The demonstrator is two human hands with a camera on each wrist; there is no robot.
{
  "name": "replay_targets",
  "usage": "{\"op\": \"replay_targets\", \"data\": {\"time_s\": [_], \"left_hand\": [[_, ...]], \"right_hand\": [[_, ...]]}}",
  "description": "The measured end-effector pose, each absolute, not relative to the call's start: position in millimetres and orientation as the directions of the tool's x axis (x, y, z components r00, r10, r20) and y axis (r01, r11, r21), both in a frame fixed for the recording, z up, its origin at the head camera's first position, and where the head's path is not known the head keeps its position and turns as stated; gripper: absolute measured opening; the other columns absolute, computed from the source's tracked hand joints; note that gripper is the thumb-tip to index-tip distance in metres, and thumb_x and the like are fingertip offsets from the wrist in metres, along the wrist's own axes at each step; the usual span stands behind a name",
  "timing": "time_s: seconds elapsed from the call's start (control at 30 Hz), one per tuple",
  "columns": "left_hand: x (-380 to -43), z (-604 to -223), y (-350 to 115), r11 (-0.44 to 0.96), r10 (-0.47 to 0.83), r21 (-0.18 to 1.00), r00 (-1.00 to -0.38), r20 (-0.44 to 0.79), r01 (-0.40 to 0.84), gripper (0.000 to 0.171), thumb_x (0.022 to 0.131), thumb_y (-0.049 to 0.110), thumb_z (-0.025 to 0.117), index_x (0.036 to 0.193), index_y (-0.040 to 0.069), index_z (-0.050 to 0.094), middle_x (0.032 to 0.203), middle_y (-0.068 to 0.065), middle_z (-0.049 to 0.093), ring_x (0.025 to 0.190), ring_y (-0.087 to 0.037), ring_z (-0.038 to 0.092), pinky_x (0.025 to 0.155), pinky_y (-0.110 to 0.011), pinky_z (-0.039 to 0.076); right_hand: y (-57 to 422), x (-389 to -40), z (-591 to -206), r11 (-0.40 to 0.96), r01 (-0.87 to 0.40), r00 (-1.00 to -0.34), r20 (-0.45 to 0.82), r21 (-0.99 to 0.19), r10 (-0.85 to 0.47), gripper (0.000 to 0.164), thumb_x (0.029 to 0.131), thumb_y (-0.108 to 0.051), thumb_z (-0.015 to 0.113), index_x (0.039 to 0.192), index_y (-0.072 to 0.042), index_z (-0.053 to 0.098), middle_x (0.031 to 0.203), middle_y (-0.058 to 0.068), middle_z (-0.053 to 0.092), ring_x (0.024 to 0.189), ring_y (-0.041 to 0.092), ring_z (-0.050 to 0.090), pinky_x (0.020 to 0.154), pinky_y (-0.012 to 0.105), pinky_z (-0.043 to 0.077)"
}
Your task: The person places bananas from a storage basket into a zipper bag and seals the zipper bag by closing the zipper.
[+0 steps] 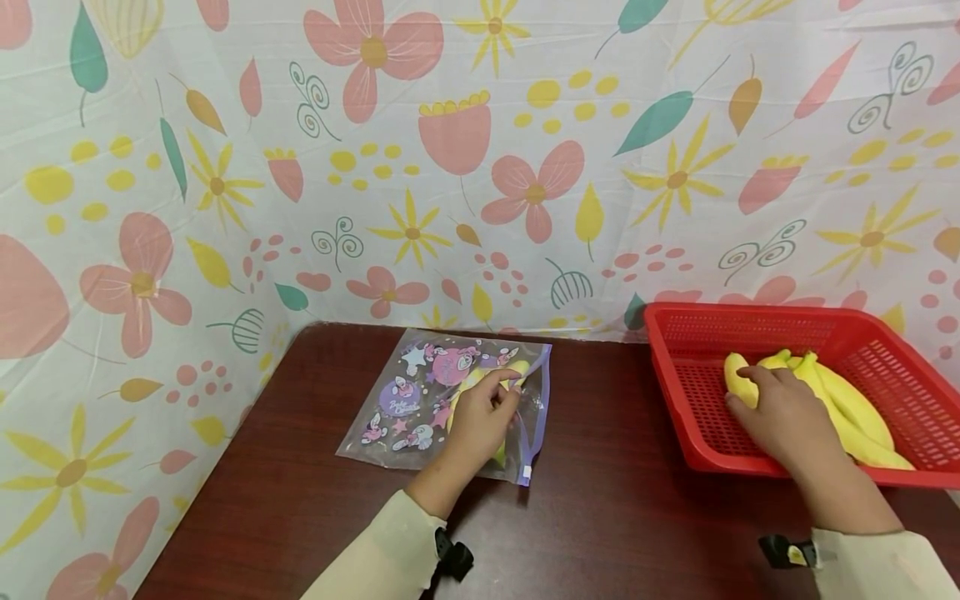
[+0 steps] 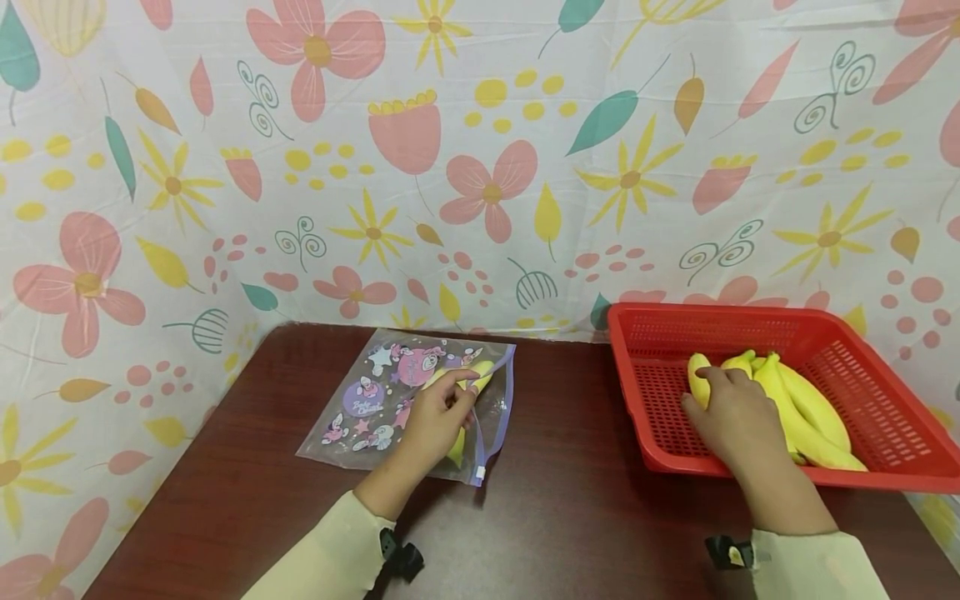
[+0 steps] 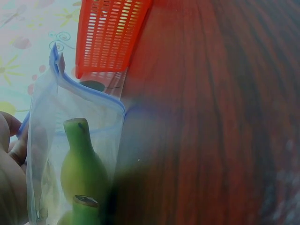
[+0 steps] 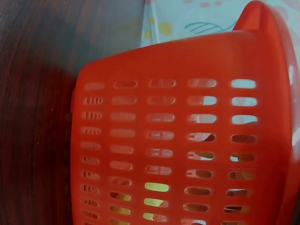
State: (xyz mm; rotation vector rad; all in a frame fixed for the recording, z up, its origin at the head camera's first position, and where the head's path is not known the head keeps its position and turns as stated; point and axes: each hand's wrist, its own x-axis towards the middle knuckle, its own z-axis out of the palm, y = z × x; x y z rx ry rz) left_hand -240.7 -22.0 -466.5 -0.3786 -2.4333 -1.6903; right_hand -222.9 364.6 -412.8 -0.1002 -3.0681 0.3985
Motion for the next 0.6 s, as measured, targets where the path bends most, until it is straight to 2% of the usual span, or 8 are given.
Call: {"op": "replay_targets", "data": {"time_s": [0.33, 0.6], "left_hand": [[-241.0, -467.1, -21.3, 0.334, 0.112, 0.899, -0.959, 0.26, 0.282, 0.026, 0.095, 0.023, 0.057, 0.119, 0.017, 0.065, 0.063, 0.0, 0.061, 0.051, -0.007, 0.057, 0.045, -0.025, 0.048], [-241.6, -467.9, -21.4, 0.334, 0.11, 0.9, -0.96, 0.258, 0.281, 0.026, 0.095, 0.021, 0.057, 0.119, 0.017, 0.065, 0.063, 0.0, 0.061, 0.051, -0.007, 0.057, 0.044, -0.024, 0.047]], "right_hand": [[377.0, -233.9, -417.7, 0.972, 0.079, -0.997, -0.029, -0.219, 0.075, 0.068, 0.084, -0.034, 0.069, 0.129, 0.011, 0.044, 0.116, 0.04, 0.044, 0.097, 0.053, 0.045, 0.076, 0.066, 0.044], [380.8, -236.7, -415.5, 0.972, 0.132, -0.986, -0.127, -0.193, 0.109, 0.081, 0.083, -0.04, 0.068, 0.131, 0.017, 0.037, 0.112, 0.042, 0.044, 0.091, 0.052, 0.048, 0.072, 0.064, 0.046]]}}
